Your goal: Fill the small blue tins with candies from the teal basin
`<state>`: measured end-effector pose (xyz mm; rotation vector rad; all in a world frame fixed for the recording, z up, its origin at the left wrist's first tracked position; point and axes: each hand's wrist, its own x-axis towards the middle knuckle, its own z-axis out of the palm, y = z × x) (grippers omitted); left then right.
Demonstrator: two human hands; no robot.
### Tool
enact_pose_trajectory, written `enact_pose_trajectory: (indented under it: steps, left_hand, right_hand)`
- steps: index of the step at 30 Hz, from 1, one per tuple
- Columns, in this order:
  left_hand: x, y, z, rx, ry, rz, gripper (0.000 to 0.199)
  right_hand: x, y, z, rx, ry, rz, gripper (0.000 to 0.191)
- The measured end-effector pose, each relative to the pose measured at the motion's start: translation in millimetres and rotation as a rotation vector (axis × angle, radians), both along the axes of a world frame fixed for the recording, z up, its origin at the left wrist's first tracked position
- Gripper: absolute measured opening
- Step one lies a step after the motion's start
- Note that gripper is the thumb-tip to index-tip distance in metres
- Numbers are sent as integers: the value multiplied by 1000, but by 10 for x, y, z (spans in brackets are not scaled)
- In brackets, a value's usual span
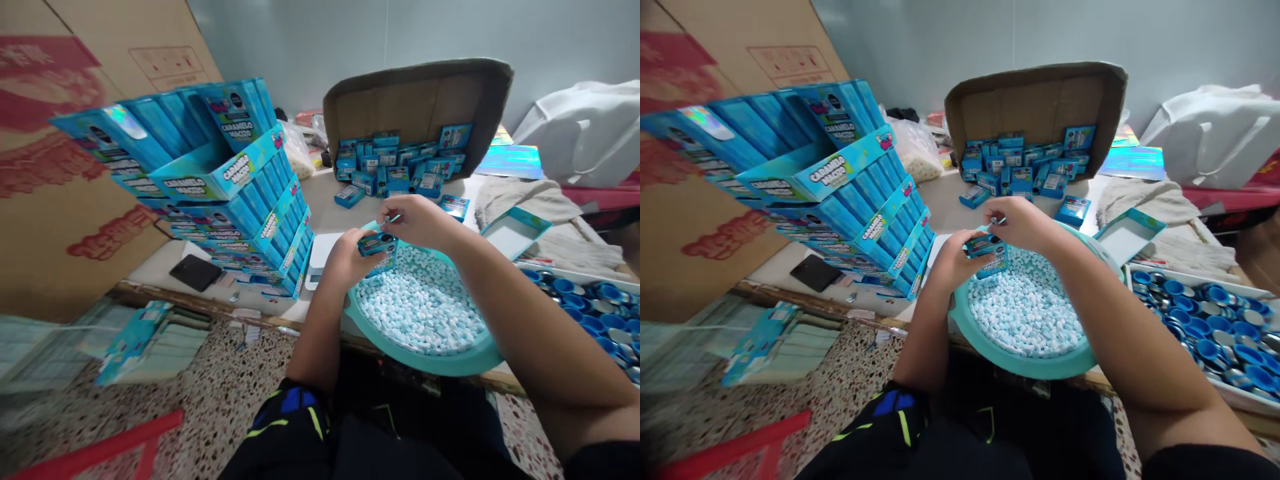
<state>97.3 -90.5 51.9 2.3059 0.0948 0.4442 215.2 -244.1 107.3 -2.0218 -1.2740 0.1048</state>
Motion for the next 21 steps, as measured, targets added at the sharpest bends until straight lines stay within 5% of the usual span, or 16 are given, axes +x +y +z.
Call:
enact_pose_trajectory:
  steps: [21]
  left_hand:
    - [-105,-3,39,-56,24,-24,40]
  right_hand:
    - [-35,46,-136,-42,-78,47,8]
